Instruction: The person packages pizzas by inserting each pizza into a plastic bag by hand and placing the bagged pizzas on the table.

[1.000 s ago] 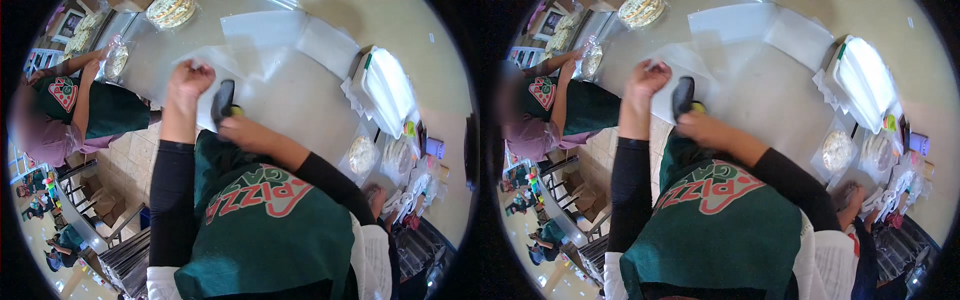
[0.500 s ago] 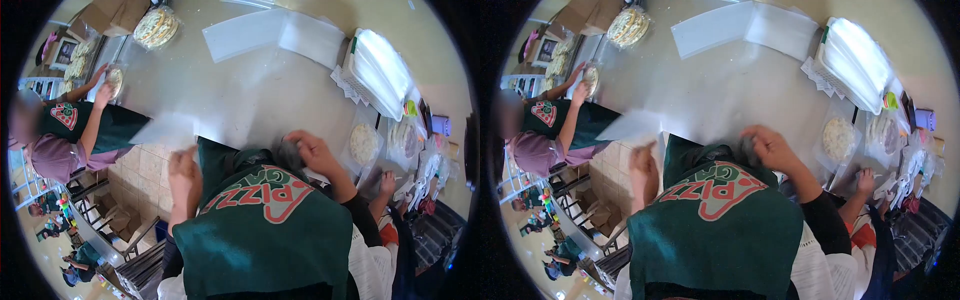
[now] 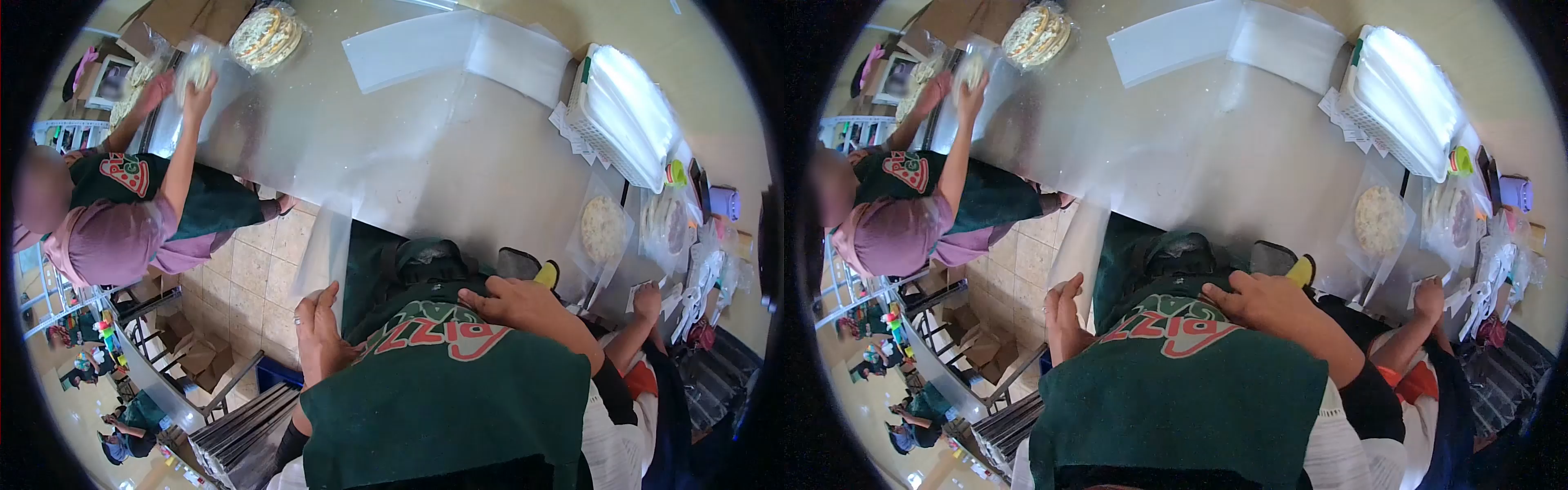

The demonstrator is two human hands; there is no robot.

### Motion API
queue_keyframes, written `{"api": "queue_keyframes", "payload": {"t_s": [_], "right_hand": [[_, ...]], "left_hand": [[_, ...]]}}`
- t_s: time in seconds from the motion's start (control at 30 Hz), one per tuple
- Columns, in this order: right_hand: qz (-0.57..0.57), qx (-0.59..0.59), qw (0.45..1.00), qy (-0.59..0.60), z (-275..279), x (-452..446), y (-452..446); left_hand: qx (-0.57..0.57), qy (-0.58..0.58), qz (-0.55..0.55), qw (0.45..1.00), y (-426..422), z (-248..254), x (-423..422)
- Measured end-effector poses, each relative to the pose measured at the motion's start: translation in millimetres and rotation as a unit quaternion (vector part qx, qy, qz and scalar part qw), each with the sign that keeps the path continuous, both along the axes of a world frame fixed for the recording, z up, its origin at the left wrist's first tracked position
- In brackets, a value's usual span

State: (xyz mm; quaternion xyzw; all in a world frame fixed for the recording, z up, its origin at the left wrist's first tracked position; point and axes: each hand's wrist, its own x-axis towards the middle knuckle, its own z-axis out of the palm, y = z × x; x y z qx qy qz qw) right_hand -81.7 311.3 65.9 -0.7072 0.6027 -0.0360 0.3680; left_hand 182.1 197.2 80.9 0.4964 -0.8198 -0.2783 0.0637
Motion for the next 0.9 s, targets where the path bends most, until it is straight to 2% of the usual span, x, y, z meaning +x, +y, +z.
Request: {"api": "queue_keyframes", "payload": {"t_s": [0.13,0.33,0.5,0.63,0.7,0.77,0.9], "right_hand": [[-0.004,-0.005,1.0,0.006,1.4,0.7,11.5],[0.005,-0.006,1.0,0.001,-4.9,-4.2,18.7],[-0.066,-0.026,0.971,-0.229,19.7,-40.7,-10.5],[-0.118,-0.141,0.932,-0.313,-18.6,-37.7,-65.8],[-0.08,-0.139,0.917,-0.365,-35.1,-7.0,-89.1],[0.091,-0.094,0.902,-0.41,-52.6,22.7,-88.3],[0.083,-0.014,0.915,-0.396,-31.8,19.6,-63.7]], "left_hand": [[-0.027,0.037,0.015,0.999,9.1,12.6,5.3],[-0.034,0.011,0.005,0.999,11.2,1.2,14.8],[-0.004,-0.007,-0.004,1.0,13.4,-3.1,17.1],[-0.02,-0.006,-0.027,0.999,14.2,-5.2,15.7],[-0.033,-0.001,-0.039,0.999,15.0,-7.7,14.9],[-0.045,0.001,-0.046,0.998,12.2,-4.4,10.7],[-0.028,0.007,-0.042,0.999,9.3,9.0,2.4]]}}
